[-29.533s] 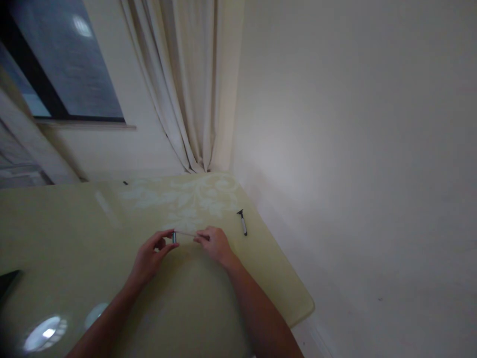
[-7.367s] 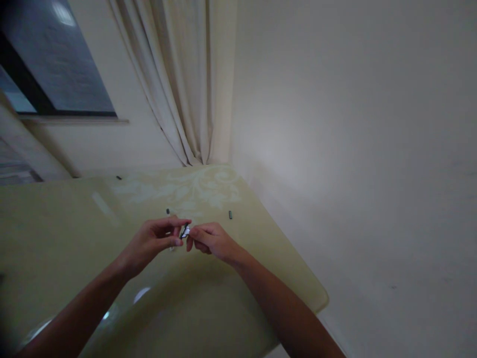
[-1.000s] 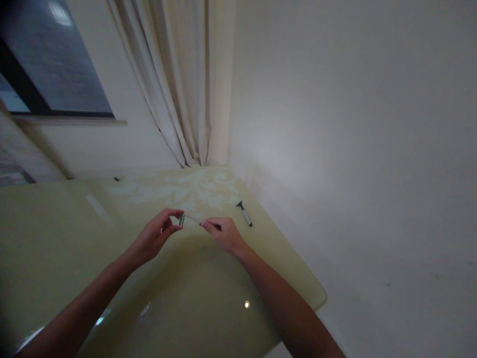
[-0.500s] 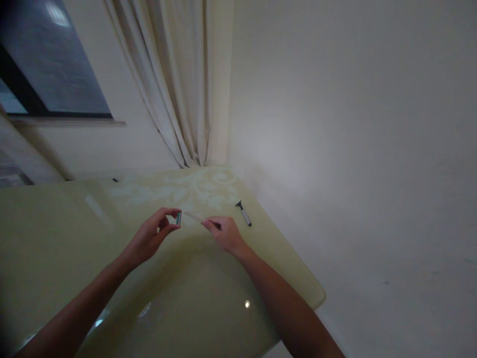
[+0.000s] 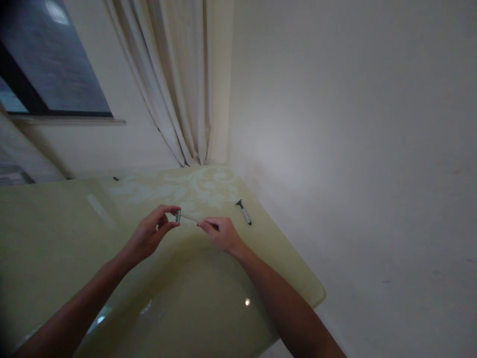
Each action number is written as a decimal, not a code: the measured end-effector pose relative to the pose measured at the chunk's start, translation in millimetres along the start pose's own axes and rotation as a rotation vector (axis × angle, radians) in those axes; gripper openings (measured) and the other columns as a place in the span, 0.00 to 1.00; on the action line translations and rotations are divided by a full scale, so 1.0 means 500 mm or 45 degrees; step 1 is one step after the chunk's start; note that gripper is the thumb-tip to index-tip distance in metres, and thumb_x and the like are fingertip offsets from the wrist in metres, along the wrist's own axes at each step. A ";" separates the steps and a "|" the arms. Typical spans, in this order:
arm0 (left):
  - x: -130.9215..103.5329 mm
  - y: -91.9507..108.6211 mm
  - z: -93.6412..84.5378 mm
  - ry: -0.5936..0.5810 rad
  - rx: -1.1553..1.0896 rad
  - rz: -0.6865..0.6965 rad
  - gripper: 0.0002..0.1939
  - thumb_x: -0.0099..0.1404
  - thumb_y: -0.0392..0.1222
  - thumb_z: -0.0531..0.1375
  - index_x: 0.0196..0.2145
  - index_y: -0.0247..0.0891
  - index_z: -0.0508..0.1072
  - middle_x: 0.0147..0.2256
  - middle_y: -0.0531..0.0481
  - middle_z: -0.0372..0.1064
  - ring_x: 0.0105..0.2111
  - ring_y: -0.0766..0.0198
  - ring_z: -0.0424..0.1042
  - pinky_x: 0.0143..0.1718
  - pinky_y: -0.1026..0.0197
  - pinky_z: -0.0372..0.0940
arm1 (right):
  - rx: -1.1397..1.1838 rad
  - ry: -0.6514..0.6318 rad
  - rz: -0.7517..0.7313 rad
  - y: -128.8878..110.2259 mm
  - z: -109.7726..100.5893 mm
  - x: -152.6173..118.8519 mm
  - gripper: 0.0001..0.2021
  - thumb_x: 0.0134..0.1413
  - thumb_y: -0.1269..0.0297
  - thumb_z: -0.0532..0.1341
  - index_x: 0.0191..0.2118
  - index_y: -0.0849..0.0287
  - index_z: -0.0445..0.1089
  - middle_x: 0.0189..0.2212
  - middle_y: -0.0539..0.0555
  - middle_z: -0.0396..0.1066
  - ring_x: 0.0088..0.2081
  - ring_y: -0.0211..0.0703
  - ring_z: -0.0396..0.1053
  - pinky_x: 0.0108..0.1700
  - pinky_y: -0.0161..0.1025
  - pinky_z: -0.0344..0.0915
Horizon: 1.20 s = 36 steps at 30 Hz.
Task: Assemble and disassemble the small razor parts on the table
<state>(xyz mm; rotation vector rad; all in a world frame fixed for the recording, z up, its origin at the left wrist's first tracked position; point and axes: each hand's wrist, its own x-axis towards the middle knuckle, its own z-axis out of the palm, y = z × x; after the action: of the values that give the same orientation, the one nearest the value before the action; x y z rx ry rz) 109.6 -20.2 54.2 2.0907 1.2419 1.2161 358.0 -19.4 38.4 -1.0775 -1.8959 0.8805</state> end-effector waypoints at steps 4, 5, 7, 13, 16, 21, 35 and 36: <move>0.001 0.001 0.001 0.014 -0.007 -0.001 0.15 0.68 0.45 0.61 0.51 0.42 0.72 0.28 0.57 0.62 0.26 0.65 0.62 0.30 0.63 0.60 | 0.032 -0.028 -0.026 0.001 -0.001 0.001 0.23 0.67 0.47 0.59 0.43 0.62 0.83 0.23 0.50 0.68 0.26 0.37 0.57 0.29 0.35 0.50; 0.002 0.001 0.001 0.018 -0.006 0.006 0.15 0.68 0.45 0.61 0.51 0.42 0.72 0.28 0.56 0.63 0.26 0.65 0.62 0.30 0.63 0.60 | 0.038 -0.050 -0.031 0.001 -0.002 0.002 0.23 0.67 0.47 0.59 0.43 0.62 0.83 0.24 0.50 0.69 0.26 0.37 0.57 0.30 0.35 0.51; 0.002 0.002 0.000 0.026 0.004 0.014 0.14 0.68 0.44 0.61 0.51 0.42 0.73 0.28 0.57 0.63 0.26 0.66 0.62 0.29 0.63 0.60 | 0.017 -0.040 -0.024 0.002 -0.003 0.002 0.23 0.67 0.48 0.59 0.42 0.62 0.83 0.24 0.51 0.70 0.26 0.38 0.58 0.30 0.35 0.51; -0.001 0.003 0.000 0.015 0.022 0.045 0.14 0.69 0.44 0.62 0.51 0.42 0.72 0.29 0.56 0.63 0.25 0.66 0.62 0.30 0.64 0.61 | 0.039 -0.070 -0.010 0.001 -0.002 -0.001 0.23 0.67 0.47 0.59 0.43 0.62 0.83 0.23 0.49 0.66 0.26 0.37 0.56 0.29 0.35 0.50; -0.002 0.003 0.000 0.012 0.043 0.070 0.14 0.69 0.43 0.61 0.52 0.42 0.72 0.32 0.55 0.65 0.26 0.67 0.63 0.30 0.64 0.61 | 0.015 -0.035 -0.007 0.001 -0.002 0.000 0.22 0.67 0.48 0.59 0.41 0.62 0.83 0.22 0.49 0.66 0.26 0.37 0.57 0.29 0.35 0.50; -0.001 0.004 0.001 0.001 0.054 0.085 0.14 0.69 0.43 0.61 0.52 0.42 0.72 0.33 0.55 0.66 0.26 0.67 0.63 0.30 0.64 0.62 | 0.009 -0.025 -0.018 -0.001 -0.004 0.000 0.23 0.67 0.47 0.58 0.41 0.62 0.83 0.23 0.49 0.65 0.26 0.37 0.57 0.29 0.35 0.50; -0.002 0.008 0.000 -0.002 0.087 0.129 0.14 0.70 0.42 0.61 0.52 0.42 0.72 0.36 0.54 0.67 0.27 0.68 0.64 0.31 0.64 0.64 | -0.031 0.051 0.003 -0.001 -0.004 0.002 0.22 0.67 0.49 0.58 0.39 0.63 0.82 0.22 0.49 0.64 0.26 0.37 0.57 0.29 0.35 0.49; -0.002 0.009 0.000 0.000 0.083 0.128 0.14 0.70 0.42 0.61 0.52 0.42 0.72 0.36 0.54 0.67 0.26 0.68 0.64 0.31 0.64 0.64 | -0.029 0.051 0.000 -0.002 -0.004 0.002 0.23 0.67 0.48 0.58 0.39 0.63 0.82 0.22 0.49 0.64 0.26 0.37 0.57 0.29 0.35 0.50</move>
<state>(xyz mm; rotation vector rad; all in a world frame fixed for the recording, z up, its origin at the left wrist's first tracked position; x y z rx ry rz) 111.6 -23.5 56.9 2.2240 1.2044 1.2340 359.0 -18.7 40.2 -1.1012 -1.8772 0.8332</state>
